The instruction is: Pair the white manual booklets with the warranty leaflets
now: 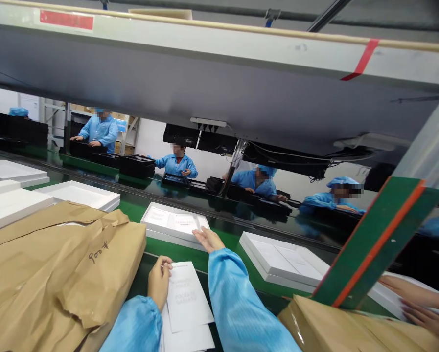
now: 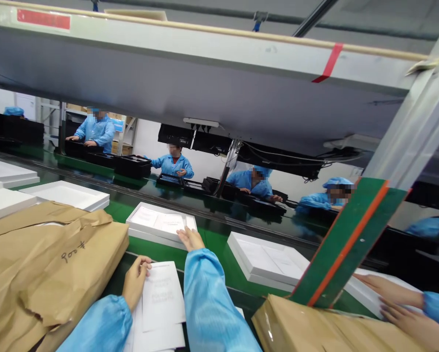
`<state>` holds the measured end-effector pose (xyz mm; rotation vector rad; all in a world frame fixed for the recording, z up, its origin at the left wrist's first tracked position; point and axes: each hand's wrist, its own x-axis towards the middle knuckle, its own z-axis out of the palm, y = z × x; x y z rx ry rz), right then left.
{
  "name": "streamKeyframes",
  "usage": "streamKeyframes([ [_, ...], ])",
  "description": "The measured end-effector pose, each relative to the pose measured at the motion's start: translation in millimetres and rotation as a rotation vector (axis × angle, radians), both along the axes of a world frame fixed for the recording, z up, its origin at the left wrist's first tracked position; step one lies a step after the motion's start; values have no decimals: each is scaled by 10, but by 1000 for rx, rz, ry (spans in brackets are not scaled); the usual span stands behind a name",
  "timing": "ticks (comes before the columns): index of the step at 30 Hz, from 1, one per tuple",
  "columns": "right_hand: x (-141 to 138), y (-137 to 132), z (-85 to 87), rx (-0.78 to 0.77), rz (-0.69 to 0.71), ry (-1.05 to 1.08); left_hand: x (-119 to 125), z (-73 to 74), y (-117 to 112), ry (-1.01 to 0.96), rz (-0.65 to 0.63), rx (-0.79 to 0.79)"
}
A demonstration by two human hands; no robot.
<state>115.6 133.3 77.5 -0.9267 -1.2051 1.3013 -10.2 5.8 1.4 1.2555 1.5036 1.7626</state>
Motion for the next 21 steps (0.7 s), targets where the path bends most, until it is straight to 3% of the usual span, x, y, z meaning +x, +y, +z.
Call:
streamKeyframes([
  [5, 296, -363, 170, -54, -32, -104, -19, -17, -21, -17, 5, -33],
  [10, 697, -1004, 379, 17, -54, -195, -49, -35, -21, -9, 34, -41],
  [13, 810, -1589, 348, 170, -47, -298, -40, -19, -39, -8, 34, -3],
  [16, 832, -2341, 203, 255, -22, -455, 36, 58, -127, 23, 7, 49],
  [19, 872, -3092, 77, 275, 114, -688, 219, 169, -281, 96, -110, 92],
  [21, 996, -3494, 31, 269, 101, -777, 407, 227, -408, 205, -260, 65],
])
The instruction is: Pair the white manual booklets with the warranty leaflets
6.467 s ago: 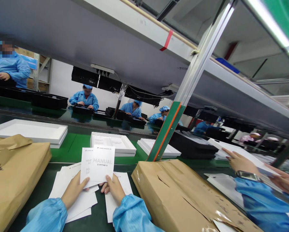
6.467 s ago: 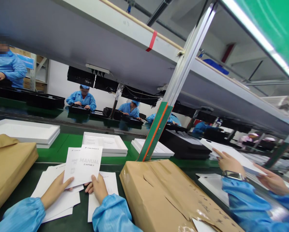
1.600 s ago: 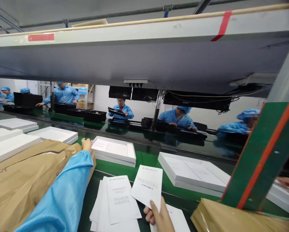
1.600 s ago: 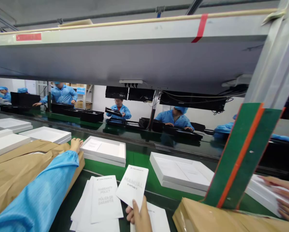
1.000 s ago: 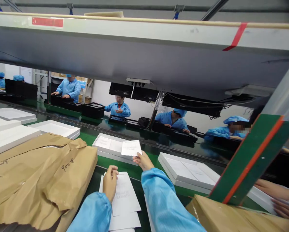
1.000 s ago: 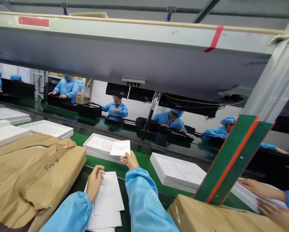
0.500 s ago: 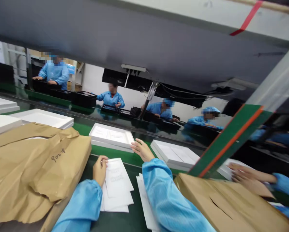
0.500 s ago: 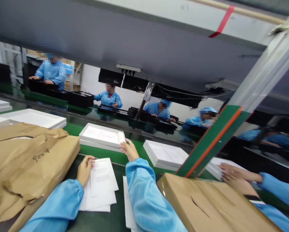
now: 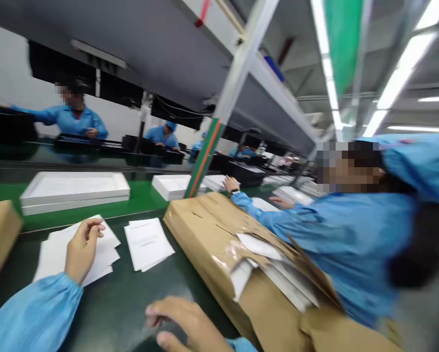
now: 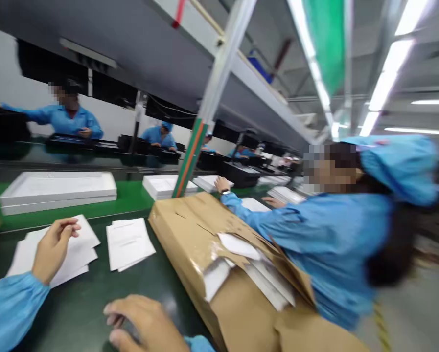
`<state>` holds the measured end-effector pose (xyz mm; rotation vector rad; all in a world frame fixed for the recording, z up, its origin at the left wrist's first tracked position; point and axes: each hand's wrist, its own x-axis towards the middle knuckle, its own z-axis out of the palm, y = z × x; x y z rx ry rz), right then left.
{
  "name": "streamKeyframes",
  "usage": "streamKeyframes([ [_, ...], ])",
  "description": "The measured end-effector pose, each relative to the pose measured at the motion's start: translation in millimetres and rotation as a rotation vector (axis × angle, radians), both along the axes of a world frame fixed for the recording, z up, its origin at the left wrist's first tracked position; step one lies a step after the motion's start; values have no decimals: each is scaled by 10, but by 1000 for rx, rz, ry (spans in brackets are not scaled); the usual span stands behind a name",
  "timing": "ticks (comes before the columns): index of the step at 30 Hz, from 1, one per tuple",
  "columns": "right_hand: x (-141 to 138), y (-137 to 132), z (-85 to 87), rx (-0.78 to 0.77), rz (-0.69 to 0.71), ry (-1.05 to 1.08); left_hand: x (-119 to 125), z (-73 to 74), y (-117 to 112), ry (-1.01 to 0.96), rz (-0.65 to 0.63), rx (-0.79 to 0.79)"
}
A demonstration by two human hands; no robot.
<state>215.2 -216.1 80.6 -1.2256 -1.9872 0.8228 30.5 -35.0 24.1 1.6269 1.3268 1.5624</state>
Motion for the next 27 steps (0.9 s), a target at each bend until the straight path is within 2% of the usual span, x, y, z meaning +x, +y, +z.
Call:
streamKeyframes([
  [2, 253, -310, -42, 19, -206, 5, 231, 29, -160, 178, -176, -24],
  [5, 839, -624, -165, 69, -678, 86, 614, 23, -479, 380, -405, 53],
  [7, 1265, -732, -303, 118, -914, 169, 859, -1, -718, 464, -550, 150],
  [9, 1618, -758, -471, 146, -1093, 228, 1076, -34, -939, 521, -669, 259],
  [12, 1929, -693, -719, 97, -1159, 189, 1334, -107, -1179, 584, -776, 437],
  [13, 1987, -659, -783, 68, -1150, 106, 1399, -139, -1229, 605, -789, 484],
  [15, 2091, -600, -857, 39, -1187, -203, 1500, -207, -1287, 640, -796, 555],
  [17, 2232, -582, -851, 46, -1263, -466, 1558, -272, -1301, 661, -809, 615],
  [20, 2544, -650, -750, 73, -1316, -590, 1582, -334, -1282, 684, -840, 673],
  [24, 2923, -770, -634, 38, -1208, -701, 1574, -357, -1259, 701, -853, 726],
  [27, 2991, -778, -610, 43, -1140, -796, 1574, -366, -1253, 709, -838, 776],
])
